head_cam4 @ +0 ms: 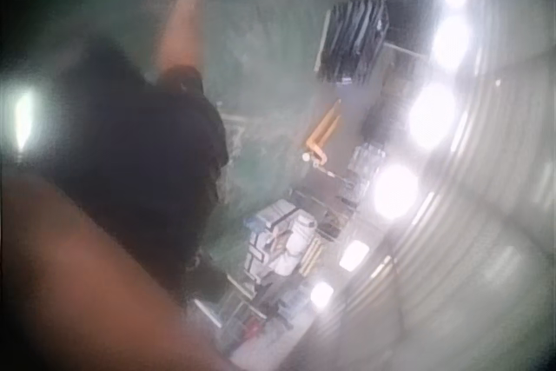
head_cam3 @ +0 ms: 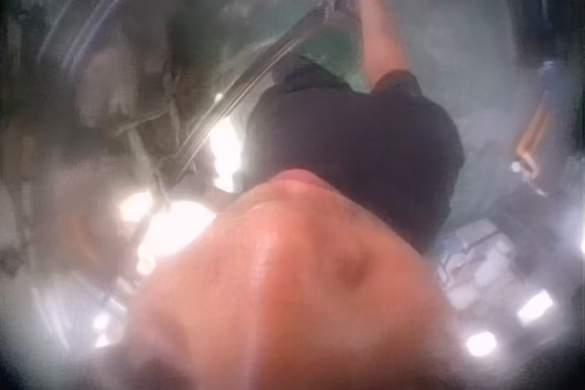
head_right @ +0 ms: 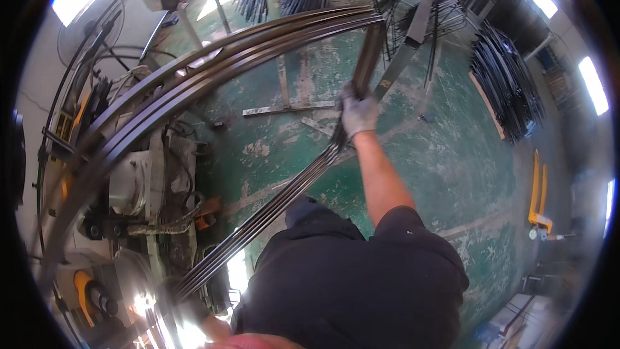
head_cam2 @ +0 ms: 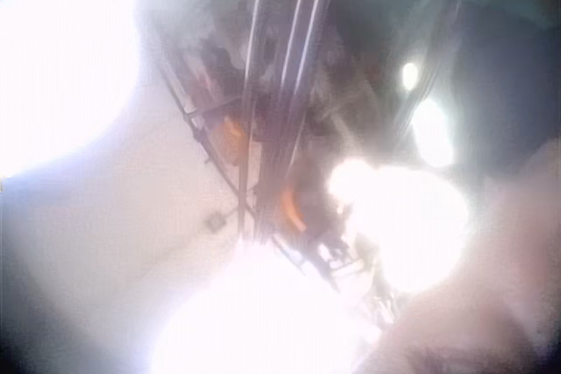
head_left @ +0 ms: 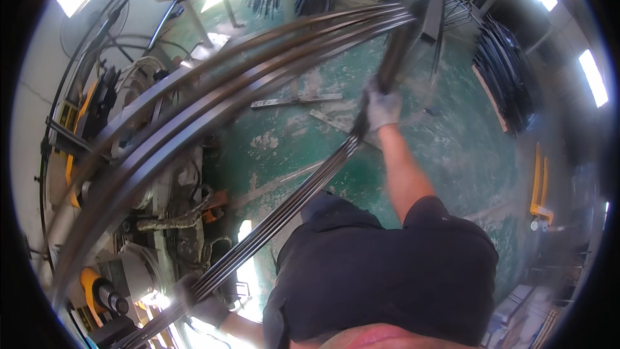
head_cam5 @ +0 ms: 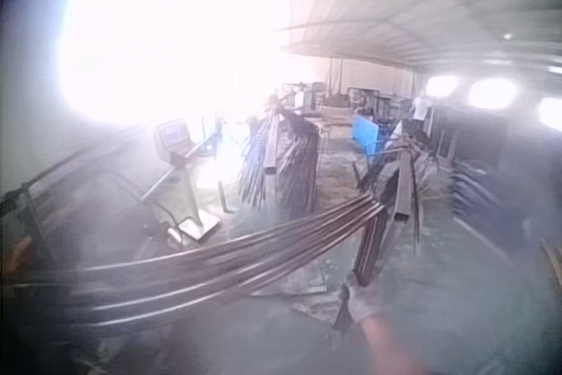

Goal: The person picks up metal rods from a bundle and feeds them into a bending machine to shape them into a U-shape, then places the bent rods onto a separate pile.

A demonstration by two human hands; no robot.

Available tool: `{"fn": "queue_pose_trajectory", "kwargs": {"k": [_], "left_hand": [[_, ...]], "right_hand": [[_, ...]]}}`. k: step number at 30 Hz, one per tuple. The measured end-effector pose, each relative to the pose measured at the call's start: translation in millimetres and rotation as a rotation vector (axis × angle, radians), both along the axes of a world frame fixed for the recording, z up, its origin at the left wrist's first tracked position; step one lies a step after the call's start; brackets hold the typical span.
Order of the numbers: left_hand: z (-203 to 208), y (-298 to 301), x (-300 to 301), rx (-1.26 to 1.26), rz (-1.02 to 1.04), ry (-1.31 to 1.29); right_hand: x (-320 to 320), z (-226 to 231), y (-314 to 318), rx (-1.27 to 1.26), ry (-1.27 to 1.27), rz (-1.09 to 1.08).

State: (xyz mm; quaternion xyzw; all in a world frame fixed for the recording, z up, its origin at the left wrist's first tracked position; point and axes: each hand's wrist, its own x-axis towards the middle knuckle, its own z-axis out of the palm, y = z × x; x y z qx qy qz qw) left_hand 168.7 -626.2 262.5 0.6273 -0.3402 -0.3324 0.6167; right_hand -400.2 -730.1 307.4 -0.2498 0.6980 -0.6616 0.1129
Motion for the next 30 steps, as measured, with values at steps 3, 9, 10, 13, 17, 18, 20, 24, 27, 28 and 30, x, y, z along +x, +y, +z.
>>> {"fn": "queue_pose_trajectory", "kwargs": {"k": [3,9,10,13,17,18,20,24,27,28,30], "left_hand": [[-30,-7,-112,0.116,-0.245,0.242],[-115,-12,-312,0.532,-0.154,1.175],[-111,-18,-341,0.598,-0.487,0.693],[-181,-35,-409,0.861,-0.276,1.007],[-116,-49,-490,0.636,-0.470,0.638],[-111,-55,-498,0.564,-0.443,0.596],[-85,-64,-508,0.497,-0.395,0.471],[-67,-72,-506,0.539,-0.280,0.376],[-62,-54,-498,0.558,-0.155,0.385],[-58,-43,-497,0.529,-0.104,0.397],[-55,-20,-491,0.507,-0.046,0.324]], "right_hand": [[-126,12,26,-0.008,0.142,-0.142],[-355,16,32,0.236,0.306,-0.211],[-388,15,30,0.349,0.361,-0.235],[-494,-6,-6,0.623,0.673,-0.319],[-647,-33,-41,1.002,0.585,-0.388],[-665,-29,-44,1.018,0.534,-0.398],[-683,-5,-56,1.051,0.538,-0.423],[-776,6,-80,1.159,0.901,-0.519],[-725,29,-85,1.313,1.308,-0.477],[-693,15,-82,1.283,1.460,-0.546],[-681,-103,-60,0.886,1.472,-0.687]]}}
